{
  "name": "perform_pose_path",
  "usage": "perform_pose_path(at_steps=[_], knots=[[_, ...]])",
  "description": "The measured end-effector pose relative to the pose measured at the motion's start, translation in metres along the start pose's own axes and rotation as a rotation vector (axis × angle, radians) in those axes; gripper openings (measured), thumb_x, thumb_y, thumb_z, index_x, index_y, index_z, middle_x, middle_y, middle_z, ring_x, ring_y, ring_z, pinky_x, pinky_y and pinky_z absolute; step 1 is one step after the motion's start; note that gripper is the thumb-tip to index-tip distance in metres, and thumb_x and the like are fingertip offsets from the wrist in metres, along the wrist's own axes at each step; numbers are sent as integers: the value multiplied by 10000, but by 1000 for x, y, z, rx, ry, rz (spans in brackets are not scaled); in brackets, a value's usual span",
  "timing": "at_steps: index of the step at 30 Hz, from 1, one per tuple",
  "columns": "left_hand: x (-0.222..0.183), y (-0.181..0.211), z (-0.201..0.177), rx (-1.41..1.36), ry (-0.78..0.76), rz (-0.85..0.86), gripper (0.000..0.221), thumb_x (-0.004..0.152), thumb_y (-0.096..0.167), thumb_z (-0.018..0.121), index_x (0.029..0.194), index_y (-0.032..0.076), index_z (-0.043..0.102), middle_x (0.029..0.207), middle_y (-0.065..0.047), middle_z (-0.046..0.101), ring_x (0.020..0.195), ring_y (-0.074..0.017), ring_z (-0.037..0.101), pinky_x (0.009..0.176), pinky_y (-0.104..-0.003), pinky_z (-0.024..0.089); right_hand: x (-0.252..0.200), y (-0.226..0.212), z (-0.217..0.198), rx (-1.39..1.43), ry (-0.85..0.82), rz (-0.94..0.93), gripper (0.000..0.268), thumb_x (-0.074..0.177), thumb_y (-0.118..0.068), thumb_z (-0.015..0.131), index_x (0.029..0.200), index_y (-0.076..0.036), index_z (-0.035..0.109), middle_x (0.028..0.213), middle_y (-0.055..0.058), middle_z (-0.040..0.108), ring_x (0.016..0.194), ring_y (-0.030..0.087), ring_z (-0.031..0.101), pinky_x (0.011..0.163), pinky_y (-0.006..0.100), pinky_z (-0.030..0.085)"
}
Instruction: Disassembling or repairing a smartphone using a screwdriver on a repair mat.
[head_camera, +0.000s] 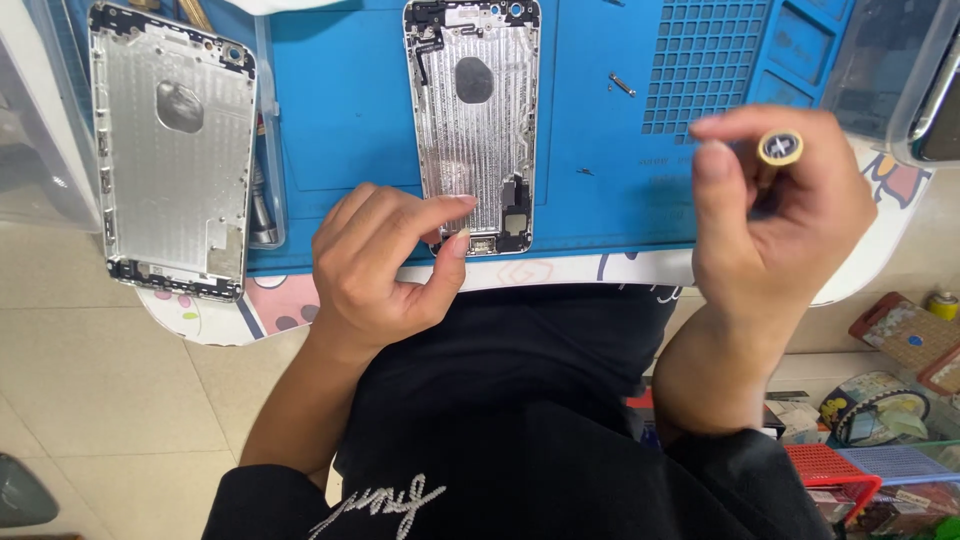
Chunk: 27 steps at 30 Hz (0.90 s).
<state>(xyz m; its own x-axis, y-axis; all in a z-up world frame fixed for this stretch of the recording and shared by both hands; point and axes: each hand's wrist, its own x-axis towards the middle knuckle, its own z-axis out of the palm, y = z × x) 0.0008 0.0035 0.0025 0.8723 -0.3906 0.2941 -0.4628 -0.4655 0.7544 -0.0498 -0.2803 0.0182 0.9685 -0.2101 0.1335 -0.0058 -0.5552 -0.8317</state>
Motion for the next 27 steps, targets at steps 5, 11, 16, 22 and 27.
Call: perform_pose_path(at_steps=[5, 11, 16, 22, 27], knots=[[-4, -2, 0, -37, 13, 4, 204, 906, 67, 786, 1103, 81, 735, 822, -18, 655, 742, -174, 597, 661, -306, 441, 65, -36, 7, -342, -164, -84, 96, 1087, -37, 799, 1136, -38, 717, 656, 43, 396, 550, 130, 376, 568, 276, 277], [-4, -1, -2, -57, 3, -1, 239, 904, 63, 784, 1134, 90, 723, 835, -25, 653, 760, -181, 603, 696, -324, 452, 88, -20, 28, -450, -164, -284, 134, 1001, 13, 812, 1052, -33, 697, 687, 48, 443, 592, 176, 445, 602, 344, 339], [-4, -2, -3, -64, 6, 5, 239, 911, 72, 783, 1140, 91, 719, 838, -23, 657, 762, -175, 607, 698, -318, 454, 93, -14, 38, -444, -154, -287, 130, 997, 12, 795, 1070, -44, 704, 660, 68, 454, 563, 212, 464, 574, 377, 353], [-5, -3, -2, -57, 6, 18, 240, 902, 72, 782, 1134, 86, 720, 815, -19, 650, 749, -171, 599, 679, -314, 439, 89, -6, 40, -508, -124, -443, 94, 972, 40, 700, 1039, -7, 654, 730, 66, 557, 671, 222, 546, 617, 361, 395], [-5, -2, -2, -52, 1, 6, 253, 904, 73, 780, 1148, 91, 716, 818, -17, 646, 752, -173, 595, 685, -315, 443, 86, -17, 31, -340, -168, -205, 112, 1125, -1, 737, 1063, 4, 644, 729, 74, 429, 640, 188, 415, 605, 323, 347]])
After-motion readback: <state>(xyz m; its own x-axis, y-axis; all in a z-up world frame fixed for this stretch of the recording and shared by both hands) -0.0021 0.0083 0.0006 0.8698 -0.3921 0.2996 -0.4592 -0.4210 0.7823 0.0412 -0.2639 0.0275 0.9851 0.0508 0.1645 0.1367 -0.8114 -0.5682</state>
